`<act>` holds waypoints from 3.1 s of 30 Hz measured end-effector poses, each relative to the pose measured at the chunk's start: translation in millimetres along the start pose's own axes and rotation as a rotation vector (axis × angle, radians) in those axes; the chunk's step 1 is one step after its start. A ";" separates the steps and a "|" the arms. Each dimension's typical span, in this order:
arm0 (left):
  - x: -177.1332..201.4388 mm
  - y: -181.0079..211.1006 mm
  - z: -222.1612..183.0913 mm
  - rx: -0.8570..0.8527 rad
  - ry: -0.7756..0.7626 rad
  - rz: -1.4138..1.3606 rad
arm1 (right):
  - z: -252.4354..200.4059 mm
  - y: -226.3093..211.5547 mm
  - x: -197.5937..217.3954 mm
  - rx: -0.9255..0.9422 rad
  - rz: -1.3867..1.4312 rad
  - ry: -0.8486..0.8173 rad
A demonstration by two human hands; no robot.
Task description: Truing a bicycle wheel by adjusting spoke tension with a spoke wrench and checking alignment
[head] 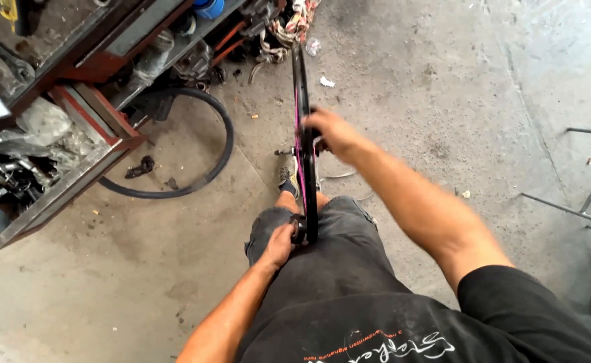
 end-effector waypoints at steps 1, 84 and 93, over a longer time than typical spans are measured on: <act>10.9 5.4 3.1 -0.064 0.071 0.107 | 5.1 16.5 6.3 -0.008 -0.052 -0.023; -6.5 205.3 -55.9 -0.679 0.045 -0.103 | -61.4 2.1 -65.2 0.377 -0.352 -0.157; -9.1 249.8 -71.3 -0.784 0.480 0.955 | -45.7 -34.8 -51.9 0.224 -0.584 -0.247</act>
Point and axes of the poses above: each hand's wrist, its own z-axis towards the middle knuckle, its own x-axis out of the back of the hand, y = z × x, the point moved 6 cm from there along z, towards the middle knuckle, and after that the axes turned 11 degrees about -y, right-handed, at the moved point
